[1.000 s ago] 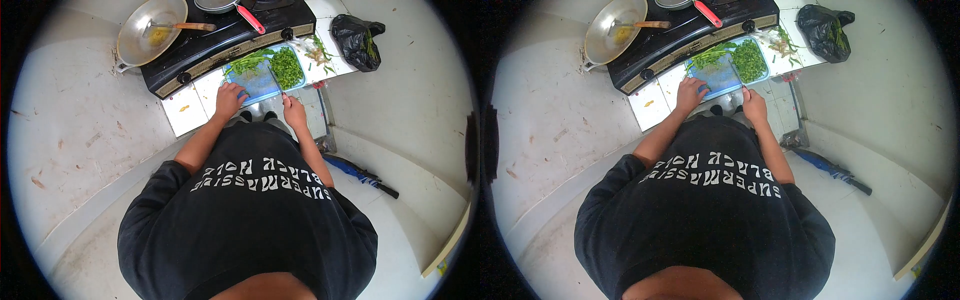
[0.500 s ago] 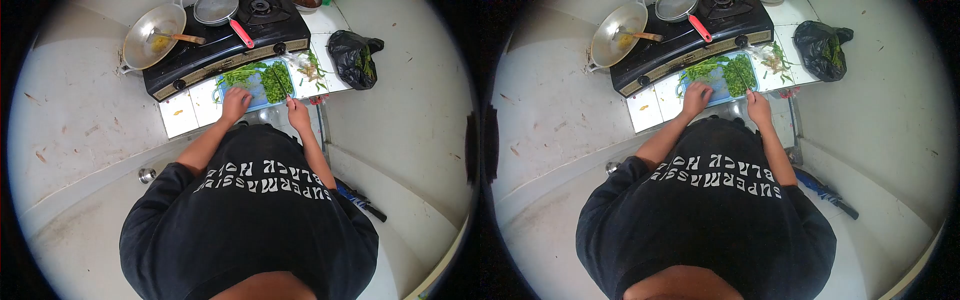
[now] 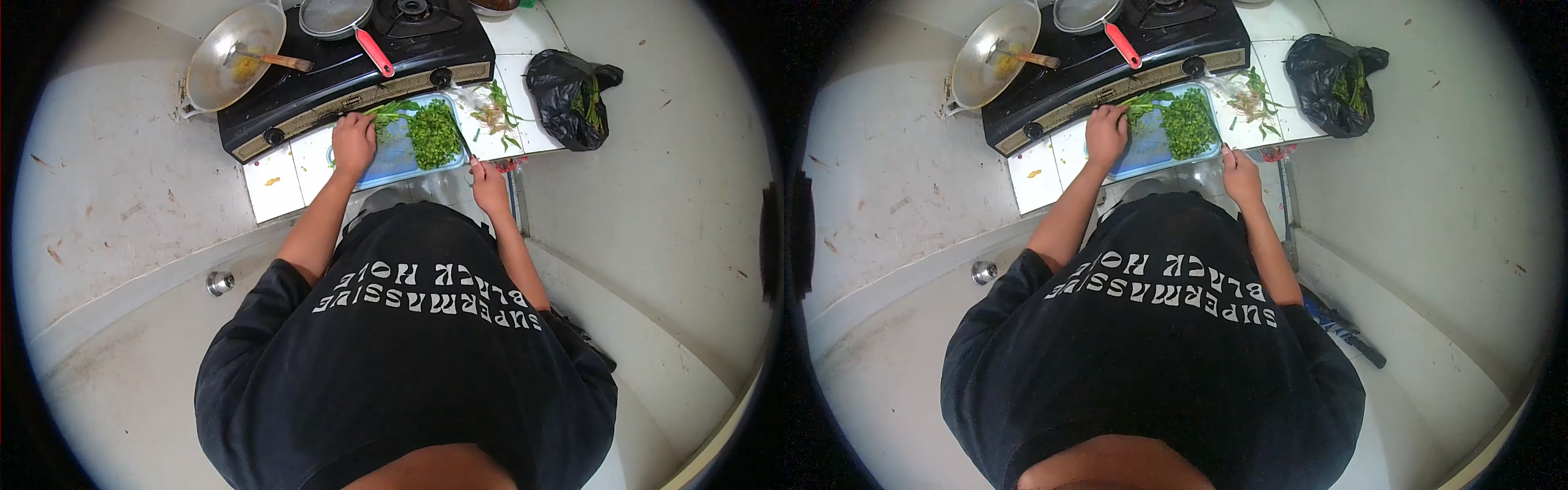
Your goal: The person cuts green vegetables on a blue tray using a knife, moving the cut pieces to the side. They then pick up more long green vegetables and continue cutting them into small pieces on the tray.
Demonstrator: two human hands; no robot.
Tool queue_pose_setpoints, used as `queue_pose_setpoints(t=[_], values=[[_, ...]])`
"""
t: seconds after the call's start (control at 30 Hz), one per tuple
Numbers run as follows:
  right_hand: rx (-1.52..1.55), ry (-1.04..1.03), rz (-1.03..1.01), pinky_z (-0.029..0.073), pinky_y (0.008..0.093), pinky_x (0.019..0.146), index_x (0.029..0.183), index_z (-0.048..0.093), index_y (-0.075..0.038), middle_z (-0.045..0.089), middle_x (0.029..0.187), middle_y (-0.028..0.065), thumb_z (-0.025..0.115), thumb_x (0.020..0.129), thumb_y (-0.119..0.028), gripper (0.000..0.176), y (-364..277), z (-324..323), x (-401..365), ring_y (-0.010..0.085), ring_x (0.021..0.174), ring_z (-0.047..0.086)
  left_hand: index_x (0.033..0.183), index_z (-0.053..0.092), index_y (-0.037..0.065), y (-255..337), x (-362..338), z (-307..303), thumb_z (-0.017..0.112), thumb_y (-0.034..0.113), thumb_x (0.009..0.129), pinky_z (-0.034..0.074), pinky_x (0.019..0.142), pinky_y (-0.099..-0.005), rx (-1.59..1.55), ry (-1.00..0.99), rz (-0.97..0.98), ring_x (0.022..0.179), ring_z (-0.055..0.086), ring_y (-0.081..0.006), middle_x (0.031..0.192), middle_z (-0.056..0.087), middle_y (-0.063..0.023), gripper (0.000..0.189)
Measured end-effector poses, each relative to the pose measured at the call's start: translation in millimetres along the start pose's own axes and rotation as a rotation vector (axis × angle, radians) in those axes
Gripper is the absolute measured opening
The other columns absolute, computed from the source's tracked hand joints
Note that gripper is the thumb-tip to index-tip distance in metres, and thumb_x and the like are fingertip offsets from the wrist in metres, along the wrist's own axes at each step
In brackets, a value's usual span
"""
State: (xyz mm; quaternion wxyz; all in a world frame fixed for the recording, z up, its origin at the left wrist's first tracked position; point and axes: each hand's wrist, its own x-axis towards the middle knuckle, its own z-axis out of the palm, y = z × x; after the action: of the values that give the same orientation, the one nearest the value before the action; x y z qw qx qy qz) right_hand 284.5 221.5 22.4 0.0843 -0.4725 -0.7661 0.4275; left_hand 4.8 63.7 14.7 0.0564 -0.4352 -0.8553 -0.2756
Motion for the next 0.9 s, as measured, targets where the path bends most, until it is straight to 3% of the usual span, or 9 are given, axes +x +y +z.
queue_pose_setpoints(t=[0.07,0.1,0.17,0.3,0.47,0.6,0.67,0.8,0.9], values=[[-0.008,-0.034,0.023,0.051,0.0418,0.079,0.102,0.071,0.001,0.071,0.088,0.0206,0.05,0.106,-0.044,0.05,0.6,6.8,2.6,0.034,0.083,0.068,0.104,0.078,0.011,-3.5,13.6,1.6,0.067,0.013,0.087,0.052,0.081,-0.0454,0.042,-0.004,0.023,0.096,0.064,-0.0302,0.097,0.068,-0.0087,0.021],[-0.008,-0.037,0.021,0.051,0.0418,0.079,0.102,0.071,0.001,0.071,0.088,0.0206,0.05,0.106,-0.044,0.05,-4.0,7.3,3.2,0.034,0.083,0.068,0.104,0.078,0.012,-5.3,19.1,6.0,0.066,0.014,0.087,0.052,0.081,-0.0458,0.13,-0.088,0.016,0.097,0.065,-0.0294,0.098,0.068,-0.0083,0.021],[0.018,-0.079,0.001,0.048,0.0513,0.077,0.096,0.065,0.001,0.067,0.089,0.0279,0.049,0.105,-0.043,0.047,-13.4,7.8,3.6,0.0485,0.087,0.064,0.1,0.08,0.015,-7.7,29.8,15.2,0.065,0.017,0.087,0.054,0.083,-0.0468,0.278,-0.232,-0.036,0.1,0.066,-0.0279,0.1,0.069,-0.0079,0.02],[0.019,-0.054,-0.005,0.048,0.0512,0.076,0.094,0.064,0.001,0.066,0.087,0.0281,0.049,0.105,-0.043,0.047,-23.4,10.7,6.0,0.0483,0.085,0.063,0.096,0.079,0.015,-7.3,40.0,17.7,0.066,0.018,0.086,0.055,0.084,-0.0458,0.396,-0.336,-0.067,0.101,0.067,-0.0287,0.103,0.069,-0.0085,0.016],[0.031,-0.01,-0.009,0.048,0.0519,0.074,0.096,0.065,0.0,0.067,0.086,0.0275,0.05,0.106,-0.043,0.046,-32.0,20.9,4.8,0.0486,0.084,0.064,0.096,0.076,0.011,-19.9,37.6,-1.5,0.076,0.016,0.082,0.056,0.081,-0.0453,0.04,-0.249,0.026,0.098,0.068,-0.032,0.099,0.071,-0.0132,0.015],[-0.051,0.018,0.033,0.049,0.0533,0.074,0.098,0.067,-0.001,0.068,0.086,0.0272,0.05,0.105,-0.042,0.046,-50.2,25.6,-6.2,0.0487,0.085,0.065,0.099,0.075,0.01,-16.4,43.5,-32.4,0.077,0.015,0.083,0.054,0.083,-0.0441,-0.06,-0.231,0.005,0.098,0.067,-0.0324,0.098,0.072,-0.0132,0.018],[-0.02,0.063,0.028,0.05,0.0541,0.075,0.099,0.068,-0.001,0.069,0.088,0.0274,0.052,0.105,-0.041,0.044,-56.4,28.1,-13.3,0.0488,0.087,0.066,0.103,0.077,0.012,-15.9,41.8,-43.6,0.077,0.015,0.083,0.054,0.083,-0.0436,-0.168,-0.057,0.107,0.096,0.066,-0.0324,0.098,0.072,-0.0116,0.02],[0.003,0.083,0.041,0.051,0.0536,0.075,0.1,0.068,0.0,0.069,0.09,0.0281,0.054,0.104,-0.04,0.042,-67.2,31.9,-30.4,0.049,0.088,0.066,0.111,0.076,0.013,-3.1,13.6,-46.4,0.075,0.014,0.083,0.053,0.083,-0.0439,-0.227,-0.115,0.211,0.092,0.064,-0.0322,0.096,0.07,-0.0099,0.028],[-0.052,0.044,0.069,0.051,0.0478,0.073,0.095,0.066,0.0,0.068,0.084,0.0247,0.053,0.105,-0.04,0.044,-65.1,42.3,-46.3,0.043,0.08,0.067,0.116,0.076,0.018,-1.9,-15.9,-22.1,0.075,0.016,0.084,0.054,0.083,-0.043,-0.205,-0.33,0.297,0.093,0.064,-0.0304,0.09,0.065,-0.0081,0.032]])
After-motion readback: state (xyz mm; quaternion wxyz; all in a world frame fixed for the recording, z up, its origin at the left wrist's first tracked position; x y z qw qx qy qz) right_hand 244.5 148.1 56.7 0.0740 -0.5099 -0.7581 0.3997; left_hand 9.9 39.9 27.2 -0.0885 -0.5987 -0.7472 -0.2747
